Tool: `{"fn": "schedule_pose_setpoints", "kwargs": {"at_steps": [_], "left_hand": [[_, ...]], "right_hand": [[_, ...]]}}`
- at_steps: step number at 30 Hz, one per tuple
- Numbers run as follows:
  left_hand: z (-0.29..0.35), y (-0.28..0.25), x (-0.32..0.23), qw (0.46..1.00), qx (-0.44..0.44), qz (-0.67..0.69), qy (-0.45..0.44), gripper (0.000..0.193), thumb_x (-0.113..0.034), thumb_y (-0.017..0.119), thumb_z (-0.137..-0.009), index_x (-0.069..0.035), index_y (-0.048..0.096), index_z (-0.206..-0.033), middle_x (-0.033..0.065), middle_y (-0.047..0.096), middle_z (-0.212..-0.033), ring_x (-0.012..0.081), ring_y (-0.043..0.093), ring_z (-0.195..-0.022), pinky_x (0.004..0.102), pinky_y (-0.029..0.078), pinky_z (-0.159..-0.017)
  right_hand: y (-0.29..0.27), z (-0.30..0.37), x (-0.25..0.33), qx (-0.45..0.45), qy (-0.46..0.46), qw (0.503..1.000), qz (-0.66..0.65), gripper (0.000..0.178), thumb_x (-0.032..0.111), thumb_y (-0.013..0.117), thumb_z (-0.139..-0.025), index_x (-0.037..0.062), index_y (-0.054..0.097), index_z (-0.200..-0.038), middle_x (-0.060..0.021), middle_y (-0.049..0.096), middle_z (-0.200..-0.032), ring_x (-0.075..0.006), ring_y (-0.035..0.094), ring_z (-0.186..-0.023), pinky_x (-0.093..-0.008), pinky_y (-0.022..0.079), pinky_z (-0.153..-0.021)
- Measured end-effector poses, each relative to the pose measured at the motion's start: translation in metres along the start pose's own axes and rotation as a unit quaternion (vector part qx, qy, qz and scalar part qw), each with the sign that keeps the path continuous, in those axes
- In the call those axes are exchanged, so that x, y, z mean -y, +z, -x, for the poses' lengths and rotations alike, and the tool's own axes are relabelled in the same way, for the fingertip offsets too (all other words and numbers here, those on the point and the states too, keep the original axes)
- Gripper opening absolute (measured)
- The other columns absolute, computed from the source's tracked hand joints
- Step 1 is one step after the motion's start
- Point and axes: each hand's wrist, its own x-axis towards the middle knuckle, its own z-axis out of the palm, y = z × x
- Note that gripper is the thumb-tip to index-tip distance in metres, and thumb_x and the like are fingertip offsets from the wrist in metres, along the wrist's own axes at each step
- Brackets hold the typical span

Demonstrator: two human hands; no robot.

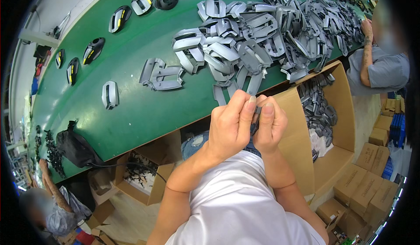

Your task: Manually assemble and sort plastic and electronic components on a factory production line.

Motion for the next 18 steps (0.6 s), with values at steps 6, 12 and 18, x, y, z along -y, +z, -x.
{"fn": "schedule_pose_setpoints", "kwargs": {"at_steps": [6,12,18], "left_hand": [[0.005,0.005,0.012,0.998,-0.045,-0.036,0.028,0.015,-0.008,0.048,-0.092,0.000,0.052,-0.080,0.0080,0.052,-0.054,0.0203,0.053,-0.042,0.0292,0.040,-0.040],[0.015,0.010,0.030,0.992,-0.094,-0.037,0.074,0.024,-0.014,0.043,-0.096,-0.001,0.046,-0.076,-0.0003,0.044,-0.050,0.0046,0.040,-0.042,0.0211,0.033,-0.040],[0.006,0.008,0.023,0.995,-0.077,0.054,-0.023,0.027,-0.017,0.042,-0.097,-0.002,0.044,-0.074,-0.0024,0.042,-0.052,0.0024,0.036,-0.045,0.0204,0.030,-0.039]], "right_hand": [[0.001,0.004,-0.008,-0.007,0.014,1.000,0.015,0.032,0.017,0.041,-0.096,0.0010,0.043,-0.068,-0.0046,0.044,-0.056,-0.0120,0.039,-0.047,-0.0264,0.032,-0.045],[0.012,0.008,-0.009,-0.033,0.082,0.996,0.000,0.037,0.019,0.041,-0.097,0.0022,0.039,-0.064,-0.0020,0.039,-0.052,-0.0082,0.036,-0.046,-0.0252,0.028,-0.042],[0.014,0.007,-0.017,-0.050,0.057,0.996,-0.043,0.036,0.018,0.039,-0.097,0.0030,0.036,-0.065,0.0001,0.032,-0.054,-0.0068,0.028,-0.049,-0.0250,0.025,-0.043]]}}
